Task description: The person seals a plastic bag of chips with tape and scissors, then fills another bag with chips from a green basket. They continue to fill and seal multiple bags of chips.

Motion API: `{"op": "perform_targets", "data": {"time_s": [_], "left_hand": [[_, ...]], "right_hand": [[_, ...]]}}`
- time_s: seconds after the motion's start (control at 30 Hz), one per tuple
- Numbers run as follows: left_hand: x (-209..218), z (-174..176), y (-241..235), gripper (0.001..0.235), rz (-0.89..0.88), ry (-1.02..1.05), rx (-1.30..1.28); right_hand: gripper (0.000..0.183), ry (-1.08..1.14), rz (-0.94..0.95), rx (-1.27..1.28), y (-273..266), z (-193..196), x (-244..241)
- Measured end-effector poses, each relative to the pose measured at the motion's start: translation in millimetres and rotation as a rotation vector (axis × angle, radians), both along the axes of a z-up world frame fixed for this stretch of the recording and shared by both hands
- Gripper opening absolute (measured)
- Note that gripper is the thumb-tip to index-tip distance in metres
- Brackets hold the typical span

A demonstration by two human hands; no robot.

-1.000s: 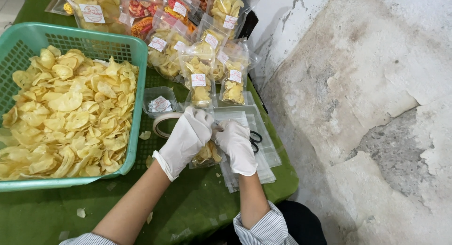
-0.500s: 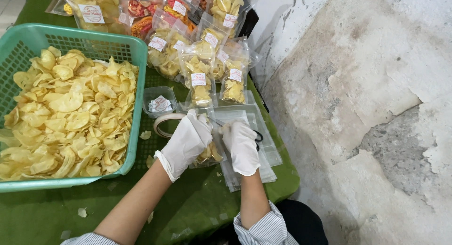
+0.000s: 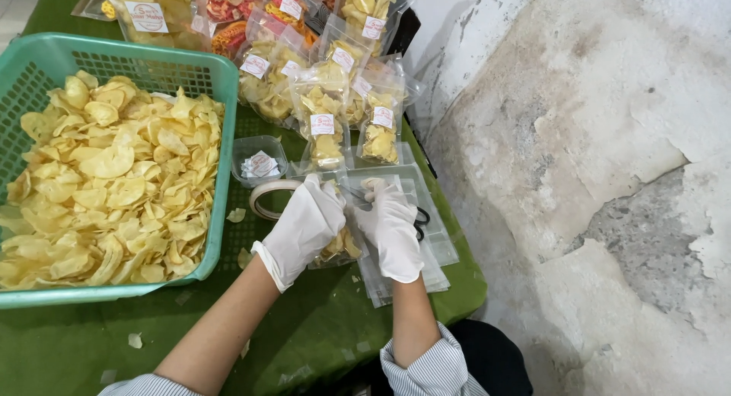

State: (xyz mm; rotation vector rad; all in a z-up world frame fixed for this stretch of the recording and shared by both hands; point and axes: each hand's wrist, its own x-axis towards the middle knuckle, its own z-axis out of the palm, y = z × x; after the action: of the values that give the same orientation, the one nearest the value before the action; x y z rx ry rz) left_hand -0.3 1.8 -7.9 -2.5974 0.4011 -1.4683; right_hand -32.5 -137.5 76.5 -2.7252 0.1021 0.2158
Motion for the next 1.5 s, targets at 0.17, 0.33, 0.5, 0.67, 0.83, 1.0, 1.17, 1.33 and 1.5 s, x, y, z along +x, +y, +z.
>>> {"op": "perform_targets", "data": {"time_s": [0.17,0.33,0.5,0.67,0.83,1.0,1.17,1.33,1.5], "left_hand": [[-1,4,-2,0.028,0.02,-0.049,0.03],[0,4,-4,0.028,0.046,-0.081,0.056],[0,2,-3,0.029,0.069,-0.127,0.093],[-6,-4,3,0.029,0.091,-0.163,0.12],[-7,-13,47,0.03,0.115,-0.2,0.15],[-8,-25,97,0.03,0.138,-0.249,0.193],[-5,-25,89,0.031,0.155,-0.28,0.221],[-5,-29,89,0.031,0.178,-0.305,0.244],[-8,-32,97,0.032,0.205,-0.354,0.288]], "right_hand": [[0.052,-0.061,0.015,-0.075,-1,-13,12],[0.054,-0.032,0.057,-0.107,-7,-46,27],[0.055,-0.023,0.03,-0.112,6,-3,5],[0.036,-0.028,0.054,-0.178,-1,-48,26],[0.031,-0.031,0.088,-0.126,5,-30,12],[0.044,-0.077,0.138,-0.194,5,-37,19],[0.05,-0.087,0.106,-0.073,20,11,-11],[0.069,-0.024,0.13,-0.009,32,9,-11],[0.048,-0.251,0.217,0.042,21,-12,-3]]}}
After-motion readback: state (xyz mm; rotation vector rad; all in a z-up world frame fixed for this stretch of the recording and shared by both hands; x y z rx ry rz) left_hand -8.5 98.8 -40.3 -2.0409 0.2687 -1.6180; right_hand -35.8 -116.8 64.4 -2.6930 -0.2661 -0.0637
